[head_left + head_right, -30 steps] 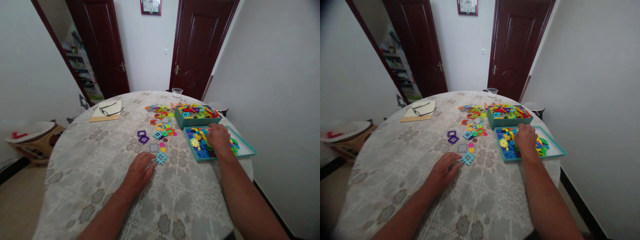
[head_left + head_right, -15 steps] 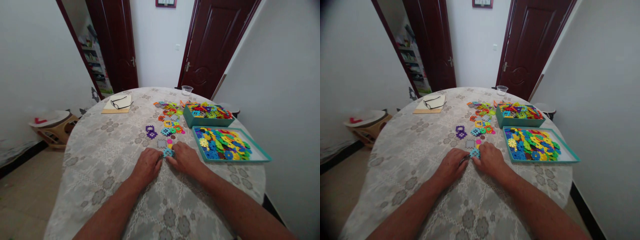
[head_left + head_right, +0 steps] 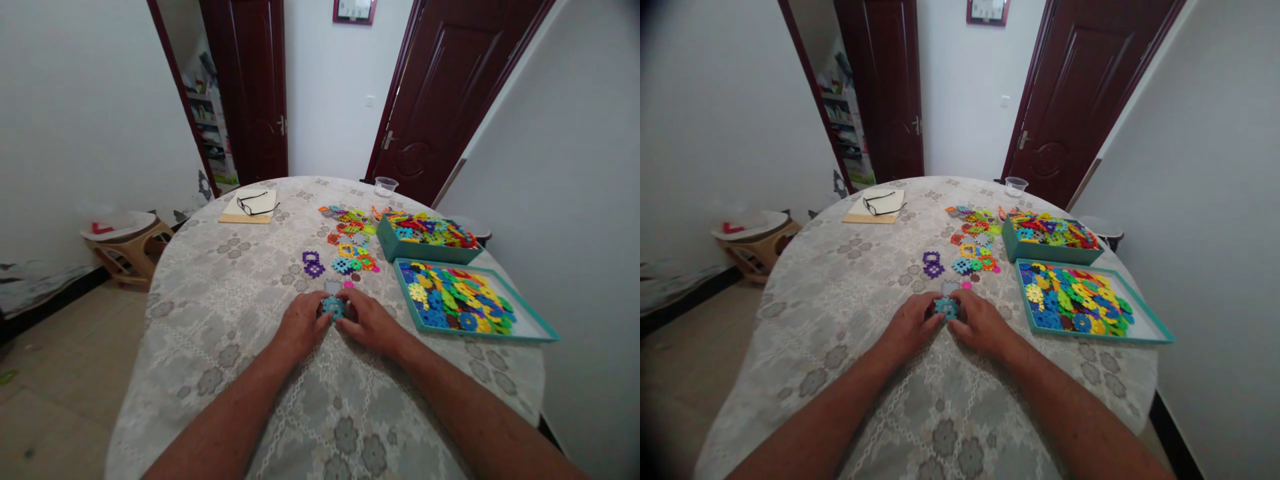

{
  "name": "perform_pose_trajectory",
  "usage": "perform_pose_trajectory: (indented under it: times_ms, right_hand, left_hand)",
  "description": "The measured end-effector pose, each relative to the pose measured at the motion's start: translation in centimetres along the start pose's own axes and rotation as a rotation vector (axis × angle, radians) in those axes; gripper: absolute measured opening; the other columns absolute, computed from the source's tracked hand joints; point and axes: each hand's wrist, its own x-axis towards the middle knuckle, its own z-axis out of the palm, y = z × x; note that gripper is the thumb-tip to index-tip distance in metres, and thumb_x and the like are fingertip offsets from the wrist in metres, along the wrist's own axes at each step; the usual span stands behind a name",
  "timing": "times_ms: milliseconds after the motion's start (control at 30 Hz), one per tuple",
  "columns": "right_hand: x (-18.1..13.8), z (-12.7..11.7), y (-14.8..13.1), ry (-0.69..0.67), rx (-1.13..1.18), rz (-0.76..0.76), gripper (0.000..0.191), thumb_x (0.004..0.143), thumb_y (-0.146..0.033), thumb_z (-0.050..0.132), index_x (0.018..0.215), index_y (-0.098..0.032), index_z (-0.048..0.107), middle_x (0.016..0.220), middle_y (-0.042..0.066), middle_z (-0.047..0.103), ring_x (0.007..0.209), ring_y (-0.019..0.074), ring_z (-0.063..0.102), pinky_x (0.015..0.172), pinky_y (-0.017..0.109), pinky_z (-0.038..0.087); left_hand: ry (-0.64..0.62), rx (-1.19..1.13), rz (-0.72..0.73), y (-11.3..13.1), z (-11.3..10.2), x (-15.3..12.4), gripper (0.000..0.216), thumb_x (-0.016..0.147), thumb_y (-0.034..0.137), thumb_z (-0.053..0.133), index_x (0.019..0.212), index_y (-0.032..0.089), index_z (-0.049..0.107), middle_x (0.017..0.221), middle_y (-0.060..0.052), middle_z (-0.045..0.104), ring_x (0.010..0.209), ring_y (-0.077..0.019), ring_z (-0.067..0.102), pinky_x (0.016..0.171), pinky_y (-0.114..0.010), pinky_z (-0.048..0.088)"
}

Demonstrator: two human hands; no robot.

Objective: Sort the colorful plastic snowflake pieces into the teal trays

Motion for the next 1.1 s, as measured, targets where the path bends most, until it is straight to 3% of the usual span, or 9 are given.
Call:
perform_pose_trajectory:
  times_ms: [100,200,300,467,633,733,800,933,1100]
  right_hand:
    - [1.2,-0.4,0.9,0.103,-0.025,-0.040,0.028,0.095,-0.023,0.057,0.123,-0.021,0.059,0.113,0.008,0.064,0.091,0.0194,0.062,0.087,0.034,0.048]
    - [2.9,-0.8,2.0,0.165,-0.150,-0.029,0.027,0.099,-0.022,0.051,0.124,-0.019,0.061,0.121,0.012,0.063,0.111,0.0240,0.060,0.099,0.039,0.047]
    - [4.5,-0.8,2.6,0.065,-0.310,0.032,0.028,0.098,-0.026,0.056,0.124,-0.017,0.064,0.123,0.014,0.062,0.116,0.0260,0.058,0.100,0.039,0.046]
    - [6.0,0.4,2.6,-0.039,-0.418,0.132,0.015,0.095,-0.026,0.060,0.105,-0.017,0.067,0.111,0.012,0.062,0.107,0.0234,0.059,0.094,0.033,0.045]
    - [5.8,1.4,2.2,0.009,-0.289,0.121,0.003,0.092,-0.017,0.059,0.092,-0.019,0.062,0.096,0.005,0.063,0.095,0.0200,0.059,0.086,0.030,0.044]
    - [5.4,1.5,2.2,0.045,-0.265,0.095,0.015,0.091,-0.018,0.061,0.105,-0.020,0.062,0.106,0.007,0.064,0.099,0.0212,0.059,0.086,0.031,0.045]
    - [5.2,1.4,2.4,0.046,-0.299,0.115,0.020,0.091,-0.020,0.063,0.111,-0.020,0.063,0.112,0.010,0.063,0.102,0.0221,0.059,0.087,0.032,0.045]
    - [5.3,1.5,2.6,0.015,-0.361,0.169,0.008,0.096,-0.023,0.057,0.095,-0.019,0.064,0.101,0.008,0.063,0.097,0.0216,0.060,0.086,0.031,0.044]
    - [5.4,2.0,2.2,0.125,-0.314,0.107,0.010,0.097,-0.022,0.051,0.094,-0.020,0.060,0.097,0.008,0.062,0.093,0.0221,0.059,0.084,0.032,0.045]
  left_hand:
    - [-0.017,0.012,-0.002,0.3,-0.6,0.1,0.011,0.093,0.022,0.062,0.101,0.019,0.067,0.100,-0.006,0.070,0.096,-0.0224,0.061,0.089,-0.036,0.048]
    - [0.018,0.039,-0.010,0.4,-0.9,0.1,0.008,0.093,0.021,0.063,0.098,0.019,0.067,0.097,-0.007,0.069,0.095,-0.0228,0.060,0.088,-0.035,0.047]
    - [0.046,0.064,-0.006,0.1,-0.8,0.1,0.011,0.092,0.022,0.065,0.101,0.018,0.069,0.099,-0.008,0.070,0.097,-0.0244,0.060,0.091,-0.037,0.047]
    - [0.052,0.034,-0.034,-0.2,-0.9,0.2,0.010,0.090,0.021,0.067,0.099,0.020,0.070,0.100,-0.008,0.071,0.097,-0.0240,0.061,0.091,-0.038,0.047]
    - [0.081,-0.011,-0.081,-0.4,-0.7,0.2,0.027,0.088,0.016,0.068,0.114,0.020,0.069,0.108,-0.008,0.072,0.102,-0.0239,0.062,0.095,-0.039,0.048]
    - [0.109,-0.030,-0.104,-0.5,-0.5,0.2,0.043,0.085,0.014,0.070,0.128,0.020,0.064,0.114,-0.009,0.072,0.107,-0.0257,0.063,0.098,-0.041,0.049]
    - [0.107,-0.028,-0.092,-0.6,-0.3,0.2,0.046,0.085,0.014,0.072,0.129,0.019,0.063,0.119,-0.011,0.072,0.110,-0.0272,0.063,0.100,-0.043,0.049]
    - [0.100,-0.025,-0.087,-0.7,-0.3,0.2,0.048,0.085,0.015,0.073,0.132,0.017,0.063,0.115,-0.011,0.073,0.111,-0.0280,0.064,0.099,-0.043,0.051]
    - [0.108,-0.031,-0.097,-0.8,-0.2,0.1,0.050,0.085,0.016,0.072,0.134,0.018,0.063,0.119,-0.012,0.073,0.114,-0.0284,0.064,0.102,-0.044,0.050]
